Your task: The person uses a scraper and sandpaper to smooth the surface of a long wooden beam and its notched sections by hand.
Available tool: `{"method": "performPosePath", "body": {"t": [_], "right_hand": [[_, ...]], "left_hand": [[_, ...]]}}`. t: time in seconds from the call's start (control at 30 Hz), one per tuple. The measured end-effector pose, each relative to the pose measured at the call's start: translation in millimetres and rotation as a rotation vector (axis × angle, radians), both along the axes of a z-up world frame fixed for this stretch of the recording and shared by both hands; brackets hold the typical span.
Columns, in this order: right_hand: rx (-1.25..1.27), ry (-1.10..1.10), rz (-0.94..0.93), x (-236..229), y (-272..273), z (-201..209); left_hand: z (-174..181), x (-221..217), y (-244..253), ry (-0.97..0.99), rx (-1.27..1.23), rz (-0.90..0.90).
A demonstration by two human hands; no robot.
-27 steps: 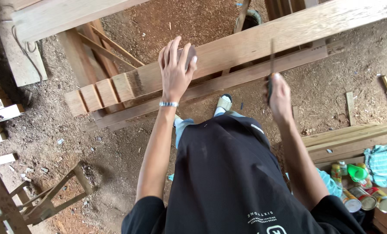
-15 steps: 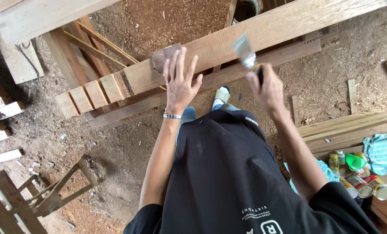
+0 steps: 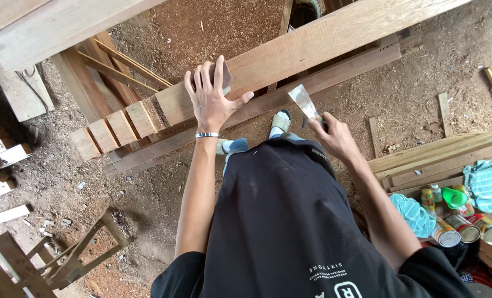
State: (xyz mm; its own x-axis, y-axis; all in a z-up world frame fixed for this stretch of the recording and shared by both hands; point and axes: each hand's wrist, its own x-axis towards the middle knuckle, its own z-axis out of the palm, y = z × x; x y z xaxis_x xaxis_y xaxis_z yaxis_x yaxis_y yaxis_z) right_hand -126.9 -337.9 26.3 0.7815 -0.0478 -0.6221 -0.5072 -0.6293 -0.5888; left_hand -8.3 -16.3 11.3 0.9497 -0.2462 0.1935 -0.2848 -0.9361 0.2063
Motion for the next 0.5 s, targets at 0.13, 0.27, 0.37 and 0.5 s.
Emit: {"method": "performPosePath", "body": {"t": [0.13, 0.27, 0.37, 0.5], "right_hand": [[0.165, -0.064, -0.090, 3, 23, 23], [0.290, -0.009, -0.129, 10, 35, 45], [0.318, 0.005, -0.129, 20, 39, 53], [0.399, 0.025, -0.154, 38, 37, 54]], "left_hand": [[-3, -2, 1, -0.028, 0.049, -0.001], [-7, 0, 1, -0.059, 0.061, -0.006], [-6, -2, 1, -0.051, 0.042, -0.010], [3, -2, -1, -0.070, 0.010, -0.007]]}}
